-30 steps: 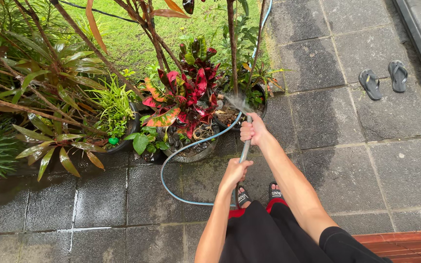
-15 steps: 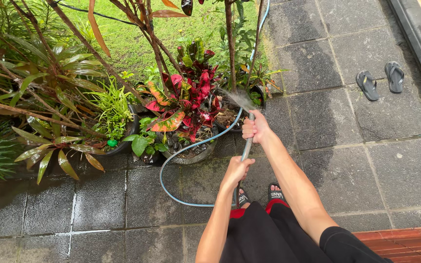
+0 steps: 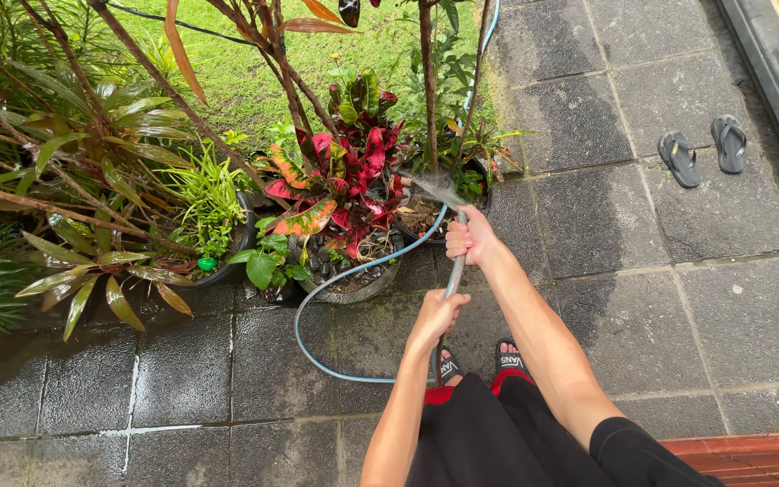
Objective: The person waters several potted plants and a lawn using a hose held by hand.
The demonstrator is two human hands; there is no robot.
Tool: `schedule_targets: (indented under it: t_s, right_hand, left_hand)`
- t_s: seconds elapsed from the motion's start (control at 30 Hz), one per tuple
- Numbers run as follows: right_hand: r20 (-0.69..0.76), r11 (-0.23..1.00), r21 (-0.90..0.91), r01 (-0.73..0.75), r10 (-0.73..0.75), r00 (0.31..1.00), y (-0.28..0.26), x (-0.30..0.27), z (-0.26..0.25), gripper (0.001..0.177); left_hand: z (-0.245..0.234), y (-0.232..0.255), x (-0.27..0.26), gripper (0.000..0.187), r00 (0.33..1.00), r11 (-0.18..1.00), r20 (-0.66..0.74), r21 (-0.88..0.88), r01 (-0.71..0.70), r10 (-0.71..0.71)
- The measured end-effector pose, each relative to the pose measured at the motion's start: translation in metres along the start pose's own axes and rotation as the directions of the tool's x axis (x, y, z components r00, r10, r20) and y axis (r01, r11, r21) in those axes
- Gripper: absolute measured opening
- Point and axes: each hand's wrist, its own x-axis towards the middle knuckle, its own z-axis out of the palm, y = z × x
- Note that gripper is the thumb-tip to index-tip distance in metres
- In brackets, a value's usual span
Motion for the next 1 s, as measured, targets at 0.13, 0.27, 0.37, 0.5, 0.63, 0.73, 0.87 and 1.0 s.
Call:
schedule_targets:
  t_s: [0.13,0.27,0.37,0.5,0.63,0.73,0.87,1.0]
  right_hand:
    - [-0.018,0.999,0.033,0.003,-0.002,1.0,0.001,0.001,-0.002,0.06]
    - [-0.046,0.998,0.051,0.028,-0.026,0.999,0.002,0.003,-0.005,0.06]
    - [-0.021,0.998,0.064,0.005,-0.003,1.0,0.003,0.006,-0.009,0.059]
    - [-0.001,0.998,0.048,-0.027,0.028,1.0,0.007,0.01,-0.01,0.059]
    - [0.02,0.996,0.074,-0.046,0.045,0.999,0.01,0.013,-0.007,0.058]
    - [-0.017,0.997,0.075,-0.019,0.02,1.0,0.011,0.014,-0.005,0.056]
    - [-0.024,0.995,0.095,-0.005,0.007,1.0,0.011,0.016,-0.002,0.057]
    - [-0.021,0.995,0.099,-0.008,0.01,1.0,0.009,0.02,-0.004,0.058]
  left_hand:
    - [-0.001,0.003,-0.001,0.032,1.0,1.0,-0.001,0.01,0.002,-0.002]
    - [-0.003,0.005,-0.001,0.031,1.0,0.999,-0.002,0.03,0.012,-0.012]
    - [-0.004,0.004,-0.001,0.031,1.0,0.999,0.007,0.031,0.014,-0.014]
    - [-0.007,0.0,-0.003,0.029,0.999,1.0,0.023,0.018,0.022,-0.022]
    - [-0.011,-0.003,-0.001,0.028,0.999,0.999,0.016,-0.001,0.039,-0.039]
    - [-0.014,-0.003,0.0,0.029,0.998,0.998,0.009,-0.016,0.065,-0.065]
    - [-0.018,-0.001,0.001,0.029,0.998,0.998,-0.017,0.028,0.059,-0.059]
    - [-0.019,0.0,0.003,0.03,0.998,0.998,-0.016,0.012,0.055,-0.055]
